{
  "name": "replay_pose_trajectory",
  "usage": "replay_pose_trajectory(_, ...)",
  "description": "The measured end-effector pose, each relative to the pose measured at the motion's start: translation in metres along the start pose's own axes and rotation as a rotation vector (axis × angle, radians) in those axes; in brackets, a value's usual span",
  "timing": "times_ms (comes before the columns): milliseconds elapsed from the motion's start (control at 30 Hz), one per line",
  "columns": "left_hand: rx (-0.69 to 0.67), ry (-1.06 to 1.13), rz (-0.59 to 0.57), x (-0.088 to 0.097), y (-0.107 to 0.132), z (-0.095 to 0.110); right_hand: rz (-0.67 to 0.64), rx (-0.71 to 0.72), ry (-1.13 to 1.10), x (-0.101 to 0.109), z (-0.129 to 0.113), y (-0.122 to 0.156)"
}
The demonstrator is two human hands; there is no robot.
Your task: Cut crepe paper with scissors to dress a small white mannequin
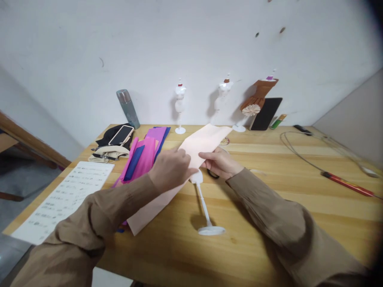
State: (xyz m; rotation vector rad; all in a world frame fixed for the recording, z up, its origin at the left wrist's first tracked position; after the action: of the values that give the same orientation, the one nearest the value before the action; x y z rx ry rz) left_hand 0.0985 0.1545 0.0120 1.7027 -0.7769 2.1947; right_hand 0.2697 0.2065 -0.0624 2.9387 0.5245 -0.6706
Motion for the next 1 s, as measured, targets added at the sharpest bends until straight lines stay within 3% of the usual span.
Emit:
replay_pose_trajectory(67,0.147,0.252,0.060,0.004,-0.010,-0.017,-0.016,0.004,-0.006,-0.001,-0.003,0.002)
replay_pose_trajectory(100,0.190,0.432,0.024,0.004,-0.015,-0.025,-0.041,-0.002,-0.002,-0.003,-0.004,0.004)
replay_pose_trajectory(167,0.280,0.815,-0.162,0.000,-0.023,-0.037,-0.106,-0.036,0.026,-0.009,-0.007,0.009)
replay_pose_trajectory(233,0.360,1.060,-0.361,-0.007,-0.026,-0.044,-0.149,-0.072,0.070,-0.013,-0.009,0.013)
replay_pose_trajectory(300,0.418,1.095,-0.416,-0.012,-0.025,-0.048,-0.127,-0.087,0.124,-0.014,-0.010,0.014)
replay_pose_trajectory(400,0.447,1.057,-0.338,-0.018,-0.022,-0.052,-0.012,-0.043,0.185,-0.010,-0.011,0.010)
replay_pose_trajectory(467,0.432,1.113,-0.344,-0.023,-0.020,-0.052,0.040,-0.002,0.179,-0.007,-0.011,0.007)
replay_pose_trajectory(667,0.434,1.398,-0.503,-0.039,-0.012,-0.052,0.036,0.069,0.181,-0.001,-0.015,0.004)
replay_pose_trajectory(800,0.534,1.496,-0.448,-0.032,-0.005,-0.055,-0.001,0.009,0.384,0.007,-0.021,0.004)
replay_pose_trajectory(933,0.615,1.485,-0.374,-0.017,0.006,-0.057,-0.032,-0.073,0.354,0.009,-0.024,0.005)
replay_pose_trajectory(1000,0.647,1.484,-0.387,-0.015,0.013,-0.057,-0.060,-0.098,0.442,0.009,-0.022,0.004)
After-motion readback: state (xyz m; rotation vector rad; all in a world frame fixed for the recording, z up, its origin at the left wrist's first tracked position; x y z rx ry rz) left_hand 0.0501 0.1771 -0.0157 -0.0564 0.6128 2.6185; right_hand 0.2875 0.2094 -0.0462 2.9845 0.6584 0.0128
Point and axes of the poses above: each hand's wrist, its own y-axis away from the middle knuckle, its own x-axis out of the back of the hand, z = x × y, the point moved 2 cm from there along -y, towards the middle knuckle, and after that the axes turned 3 degrees about x, right-handed, at the moved point
